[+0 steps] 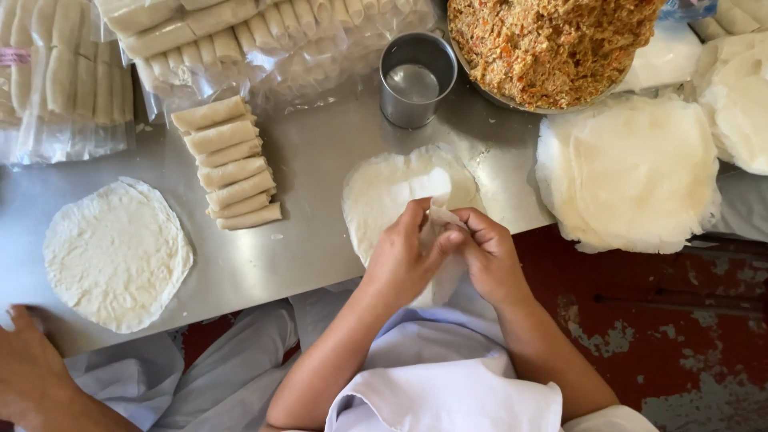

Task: Peeling thin wrappers, adding filling with a fork, and rolling them into lumpia spring rolls on a production line.

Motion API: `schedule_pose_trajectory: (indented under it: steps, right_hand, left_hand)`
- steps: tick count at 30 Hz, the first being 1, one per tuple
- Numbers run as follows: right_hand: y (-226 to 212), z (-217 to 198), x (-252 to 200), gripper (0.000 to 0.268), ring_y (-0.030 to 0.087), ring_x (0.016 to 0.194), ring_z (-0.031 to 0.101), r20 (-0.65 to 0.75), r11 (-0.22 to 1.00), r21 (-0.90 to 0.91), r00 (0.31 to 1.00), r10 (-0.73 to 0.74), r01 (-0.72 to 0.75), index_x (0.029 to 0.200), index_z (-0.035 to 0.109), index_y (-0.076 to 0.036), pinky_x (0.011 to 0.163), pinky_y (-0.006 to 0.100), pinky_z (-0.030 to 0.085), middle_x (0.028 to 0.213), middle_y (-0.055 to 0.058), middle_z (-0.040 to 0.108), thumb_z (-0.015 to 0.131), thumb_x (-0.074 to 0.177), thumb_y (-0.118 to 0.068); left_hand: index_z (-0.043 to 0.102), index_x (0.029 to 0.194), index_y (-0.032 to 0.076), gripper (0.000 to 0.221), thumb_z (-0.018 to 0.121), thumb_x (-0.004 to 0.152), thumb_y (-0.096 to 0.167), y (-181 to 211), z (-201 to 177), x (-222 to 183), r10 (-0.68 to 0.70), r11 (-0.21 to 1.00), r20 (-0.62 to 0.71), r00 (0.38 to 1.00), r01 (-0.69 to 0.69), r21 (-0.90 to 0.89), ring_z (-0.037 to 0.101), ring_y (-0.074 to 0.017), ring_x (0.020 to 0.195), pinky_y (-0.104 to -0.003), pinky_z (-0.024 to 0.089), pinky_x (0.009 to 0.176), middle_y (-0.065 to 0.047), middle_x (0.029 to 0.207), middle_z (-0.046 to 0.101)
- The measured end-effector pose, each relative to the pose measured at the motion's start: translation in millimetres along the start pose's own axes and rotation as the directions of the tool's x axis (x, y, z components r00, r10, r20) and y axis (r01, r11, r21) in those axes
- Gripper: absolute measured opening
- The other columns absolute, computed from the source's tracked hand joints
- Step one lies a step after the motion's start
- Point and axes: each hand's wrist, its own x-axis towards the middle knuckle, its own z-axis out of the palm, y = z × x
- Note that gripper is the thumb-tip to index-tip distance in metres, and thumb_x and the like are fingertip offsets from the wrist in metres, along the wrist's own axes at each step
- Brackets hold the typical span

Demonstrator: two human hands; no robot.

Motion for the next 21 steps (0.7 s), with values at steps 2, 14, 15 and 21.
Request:
schedule_pose_trajectory:
  steps: [2,14,15,21]
  right_hand:
    - [3,-17,1,0.014,0.007,0.072,0.053,-0.022,0.999,-0.037,1.000,0.016,-0.017,0.104,0.072,-0.006,0.070,0.024,0.050,0.074,0.001,0.063,0.060,0.099,-0.013]
    - [-39,-4,13,0.020,0.009,0.065,0.051,-0.023,0.980,-0.195,0.999,0.045,-0.049,0.089,0.071,-0.014,0.065,0.024,0.046,0.065,-0.002,0.059,0.060,0.102,-0.024]
    - [-44,5,15,0.025,0.008,0.065,0.053,-0.037,0.992,-0.105,0.997,0.063,-0.066,0.087,0.069,-0.014,0.064,0.023,0.048,0.066,-0.002,0.060,0.057,0.104,-0.027]
    - [25,-112,26,0.016,0.010,0.073,0.072,-0.420,0.901,0.378,0.827,0.373,-0.214,0.097,0.064,-0.015,0.073,0.024,0.057,0.084,0.000,0.071,0.074,0.094,-0.027]
  left_hand:
    - [0.063,0.115,0.010,0.027,0.067,0.093,0.026,-20,-15,6,-0.018,1.000,-0.113,0.993,0.018,-0.003,0.071,-0.0405,0.092,-0.050,0.055,0.079,-0.018,0.090,0.072]
    - [0.073,0.102,0.011,0.015,0.063,0.097,0.022,-23,12,-3,-0.146,0.953,-0.213,0.966,0.080,-0.291,0.071,-0.0210,0.071,-0.037,0.057,0.068,-0.012,0.077,0.073]
    - [0.072,0.099,0.014,0.013,0.069,0.095,0.026,-24,22,-2,-0.187,0.943,-0.231,0.955,0.108,-0.314,0.070,-0.0199,0.065,-0.036,0.055,0.059,-0.011,0.072,0.071]
    - [0.068,0.097,0.011,0.014,0.072,0.092,0.023,-88,-59,-5,-0.634,0.496,-0.393,0.666,-0.039,-0.867,0.073,-0.0203,0.068,-0.036,0.062,0.061,-0.011,0.083,0.075]
